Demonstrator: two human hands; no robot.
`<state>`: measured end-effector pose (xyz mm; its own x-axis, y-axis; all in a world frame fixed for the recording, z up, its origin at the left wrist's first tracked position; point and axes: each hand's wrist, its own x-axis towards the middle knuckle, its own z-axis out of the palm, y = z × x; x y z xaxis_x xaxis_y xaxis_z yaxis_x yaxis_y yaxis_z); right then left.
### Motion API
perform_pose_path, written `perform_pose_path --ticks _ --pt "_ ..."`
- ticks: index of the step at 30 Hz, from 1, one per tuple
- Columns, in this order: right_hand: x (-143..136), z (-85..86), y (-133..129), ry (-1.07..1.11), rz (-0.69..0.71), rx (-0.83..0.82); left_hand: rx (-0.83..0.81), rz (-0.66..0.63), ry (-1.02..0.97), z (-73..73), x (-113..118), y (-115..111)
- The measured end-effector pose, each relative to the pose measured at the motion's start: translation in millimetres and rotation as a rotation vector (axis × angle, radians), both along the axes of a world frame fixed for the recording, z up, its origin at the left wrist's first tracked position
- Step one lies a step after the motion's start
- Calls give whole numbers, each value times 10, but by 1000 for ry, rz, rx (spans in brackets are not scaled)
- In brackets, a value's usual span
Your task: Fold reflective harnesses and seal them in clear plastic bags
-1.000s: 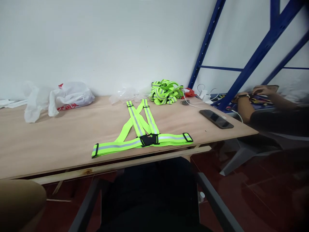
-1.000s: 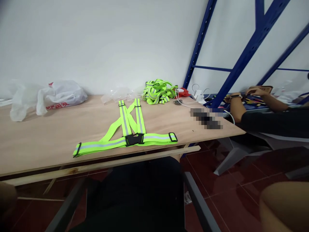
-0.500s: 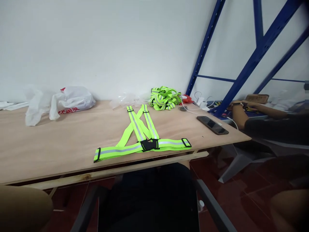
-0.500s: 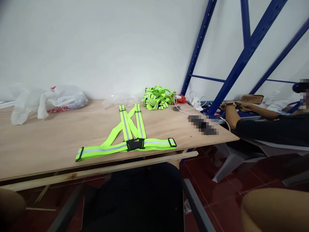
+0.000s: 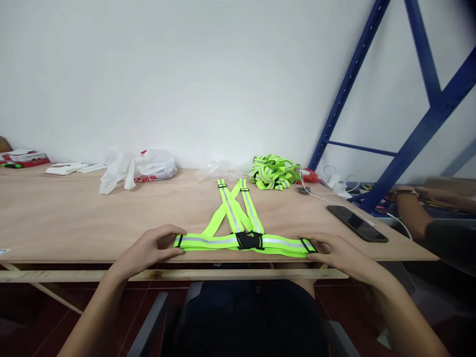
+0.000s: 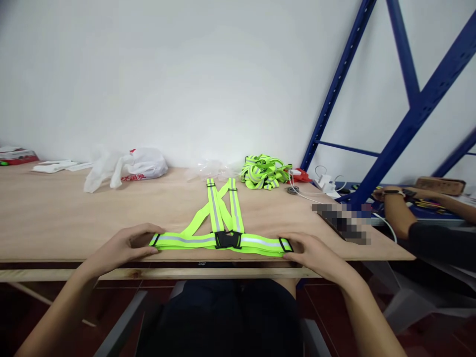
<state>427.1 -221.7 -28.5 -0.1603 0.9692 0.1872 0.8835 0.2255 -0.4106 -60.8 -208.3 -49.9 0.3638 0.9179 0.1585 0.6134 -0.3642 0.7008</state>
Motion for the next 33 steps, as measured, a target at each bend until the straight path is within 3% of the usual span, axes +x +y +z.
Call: perform_pose_path --ticks 4,7,10,14,15,20,24,27,30,33 --pt "135 -57 18 146 108 -159 13 42 -22 26 0 34" --pt "58 -96 53 166 7 -32 -10 48 -32 32 15 53" --pt "-343 -125 -19 103 -16 275 -22 57 -44 24 29 58" --pt "-1063 -208 -136 -27 324 457 1 115 -38 22 37 45" --pt "-1194 -246 -130 -48 356 480 2 140 -44 20 36 39" --pt "-1395 -426 14 -157 394 556 78 221 -363 55 140 89" --pt "-1363 -434 12 -216 391 566 198 173 -711 250 610 314" --pt "-1367 -419 -27 -234 395 561 195 -29 -888 411 1172 461" --pt "-1331 -407 -87 -211 418 535 95 -246 -712 428 1696 490" --pt "-1147 -342 -205 -127 503 490 89 -346 -373 296 2016 443"
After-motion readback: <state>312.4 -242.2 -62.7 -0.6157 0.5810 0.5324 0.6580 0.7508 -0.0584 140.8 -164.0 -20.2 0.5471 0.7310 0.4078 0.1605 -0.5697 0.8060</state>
